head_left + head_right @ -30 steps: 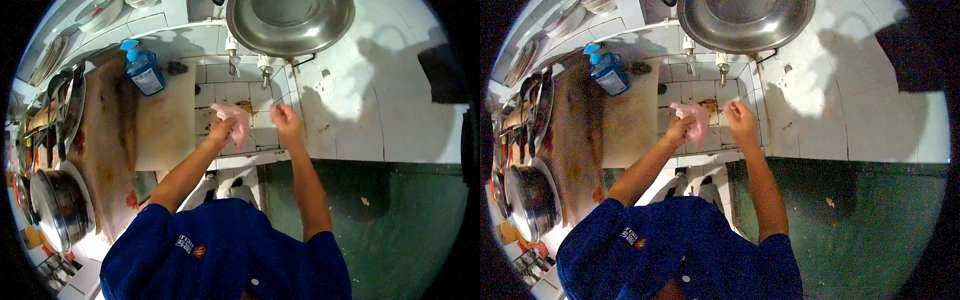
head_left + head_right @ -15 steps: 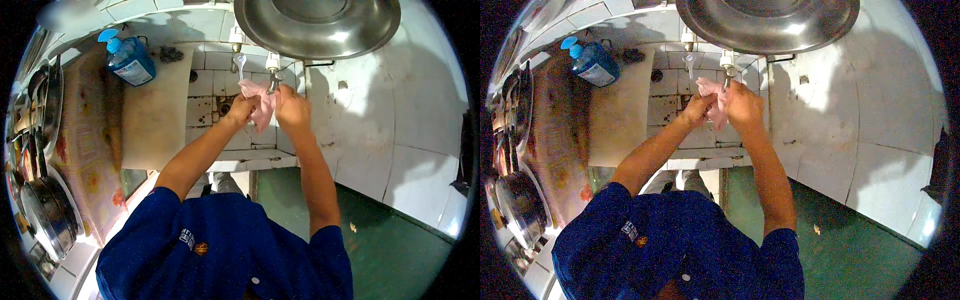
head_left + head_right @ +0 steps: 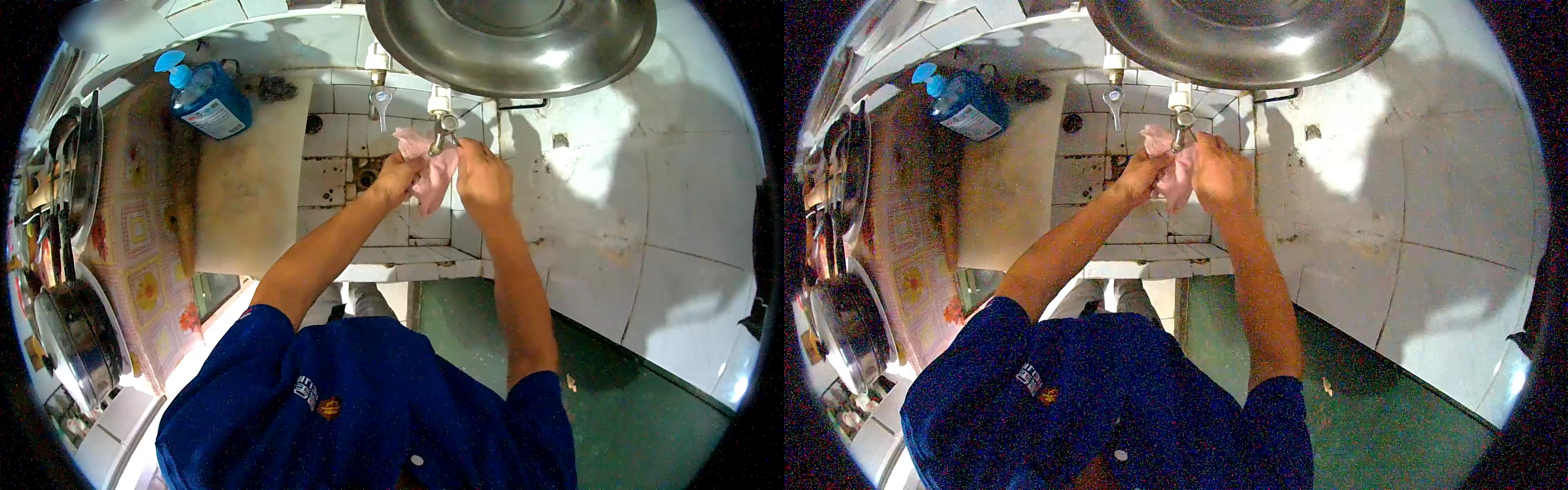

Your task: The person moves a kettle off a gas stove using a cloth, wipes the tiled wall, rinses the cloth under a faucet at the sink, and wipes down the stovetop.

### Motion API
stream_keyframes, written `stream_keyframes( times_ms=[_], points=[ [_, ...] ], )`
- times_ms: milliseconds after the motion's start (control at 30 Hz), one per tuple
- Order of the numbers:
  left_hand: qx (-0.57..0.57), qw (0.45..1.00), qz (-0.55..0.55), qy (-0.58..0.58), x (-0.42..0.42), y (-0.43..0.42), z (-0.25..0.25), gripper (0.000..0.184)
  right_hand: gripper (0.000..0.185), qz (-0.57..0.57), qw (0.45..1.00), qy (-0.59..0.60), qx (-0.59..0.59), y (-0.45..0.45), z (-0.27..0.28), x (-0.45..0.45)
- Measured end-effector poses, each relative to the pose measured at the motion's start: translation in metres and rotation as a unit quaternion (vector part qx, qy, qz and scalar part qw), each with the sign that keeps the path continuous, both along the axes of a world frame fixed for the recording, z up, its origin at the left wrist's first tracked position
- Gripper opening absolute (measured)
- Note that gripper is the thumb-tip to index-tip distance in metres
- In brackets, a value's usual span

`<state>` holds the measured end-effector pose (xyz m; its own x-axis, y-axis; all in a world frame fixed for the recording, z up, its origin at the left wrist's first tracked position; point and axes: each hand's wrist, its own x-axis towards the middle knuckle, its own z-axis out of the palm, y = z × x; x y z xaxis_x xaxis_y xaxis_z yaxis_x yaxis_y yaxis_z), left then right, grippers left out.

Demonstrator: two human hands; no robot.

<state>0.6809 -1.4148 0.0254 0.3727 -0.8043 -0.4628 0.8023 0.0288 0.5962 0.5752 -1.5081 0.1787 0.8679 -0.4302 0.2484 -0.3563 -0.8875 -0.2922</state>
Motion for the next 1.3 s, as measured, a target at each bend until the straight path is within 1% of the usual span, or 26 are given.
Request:
stream_keyframes(
  times_ms=[133,200,233,300,333,400,433,500,533,567,600,633,700,733,800,833,900,933,1000,1033,1067,1100,1133,1200,1233,1300],
  points=[
    [-0.023,0.999,-0.016,-0.029,0.003,0.007,0.01,0.026,0.025,-0.023,0.998,-0.054,0.038,0.012,-0.004,-0.001],
    [-0.041,0.998,-0.021,-0.03,0.004,0.01,0.002,0.025,0.029,-0.077,0.985,-0.068,0.141,0.021,-0.005,-0.001],
    [-0.041,0.998,-0.022,-0.03,0.005,0.013,0.0,0.025,0.029,-0.078,0.985,-0.069,0.141,0.027,-0.006,0.002],
    [-0.065,0.998,-0.017,-0.01,0.005,0.021,-0.004,0.026,0.034,-0.063,0.964,-0.066,0.249,0.038,-0.007,0.004],
    [-0.065,0.998,-0.02,-0.011,0.005,0.024,-0.001,0.026,0.034,-0.066,0.964,-0.068,0.249,0.04,-0.009,0.002],
    [0.01,1.0,-0.01,-0.024,0.006,0.032,0.004,0.017,0.04,-0.106,0.904,-0.098,0.403,0.047,-0.017,-0.003],
    [0.01,1.0,-0.013,-0.026,0.007,0.039,0.008,0.017,0.04,-0.108,0.903,-0.101,0.403,0.051,-0.037,-0.011],
    [0.074,0.995,-0.026,-0.056,0.009,0.054,0.017,0.016,0.047,-0.186,0.909,-0.186,0.324,0.06,-0.084,-0.029],
    [0.074,0.995,-0.026,-0.058,0.012,0.062,0.02,0.016,0.047,-0.185,0.909,-0.187,0.324,0.068,-0.079,-0.029],
    [0.079,0.99,-0.066,-0.095,0.014,0.071,0.024,0.024,0.051,-0.272,0.777,-0.191,0.535,0.079,-0.073,-0.029],
    [0.084,0.981,-0.109,-0.134,0.016,0.08,0.027,0.033,0.054,-0.34,0.59,-0.185,0.709,0.09,-0.069,-0.028],
    [0.084,0.981,-0.112,-0.135,0.017,0.088,0.031,0.033,0.054,-0.342,0.588,-0.188,0.709,0.097,-0.074,-0.029],
    [0.002,0.973,-0.172,-0.154,0.02,0.101,0.038,0.039,0.053,-0.189,0.529,-0.219,0.798,0.11,-0.085,-0.031],
    [0.001,0.973,-0.173,-0.154,0.022,0.105,0.044,0.039,0.051,-0.186,0.537,-0.231,0.789,0.118,-0.077,-0.024],
    [0.137,0.958,-0.132,-0.214,0.024,0.114,0.054,0.044,0.049,-0.205,0.535,-0.26,0.777,0.135,-0.081,-0.018],
    [0.136,0.958,-0.134,-0.215,0.021,0.118,0.058,0.044,0.048,-0.222,0.532,-0.29,0.763,0.141,-0.081,-0.015],
    [0.086,0.935,0.036,-0.342,0.015,0.123,0.065,0.045,0.047,-0.239,0.546,-0.29,0.749,0.148,-0.08,-0.009],
    [0.084,0.935,0.036,-0.343,0.017,0.127,0.065,0.045,0.047,-0.256,0.559,-0.288,0.734,0.152,-0.074,-0.006],
    [0.006,0.939,-0.097,-0.329,0.023,0.136,0.065,0.047,0.047,-0.255,0.551,-0.294,0.738,0.163,-0.063,-0.002],
    [0.006,0.939,-0.097,-0.33,0.026,0.137,0.072,0.047,0.047,-0.253,0.542,-0.299,0.743,0.168,-0.057,0.001],
    [0.043,0.924,-0.086,-0.371,0.028,0.138,0.08,0.047,0.047,-0.252,0.542,-0.3,0.743,0.172,-0.062,0.002],
    [0.08,0.905,-0.075,-0.41,0.028,0.139,0.086,0.048,0.046,-0.21,0.519,-0.304,0.771,0.175,-0.072,0.0],
    [0.076,0.904,-0.076,-0.413,0.027,0.138,0.085,0.048,0.046,-0.166,0.494,-0.309,0.796,0.177,-0.073,0.001],
    [0.133,0.912,-0.103,-0.374,0.026,0.136,0.08,0.048,0.048,-0.163,0.502,-0.306,0.792,0.178,-0.075,0.002],
    [0.129,0.91,-0.106,-0.379,0.022,0.136,0.086,0.048,0.051,-0.162,0.508,-0.297,0.792,0.178,-0.075,0.004],
    [0.136,0.798,0.083,-0.582,0.009,0.139,0.097,0.05,0.051,-0.157,0.49,-0.348,0.784,0.176,-0.075,0.012]
  ],
)
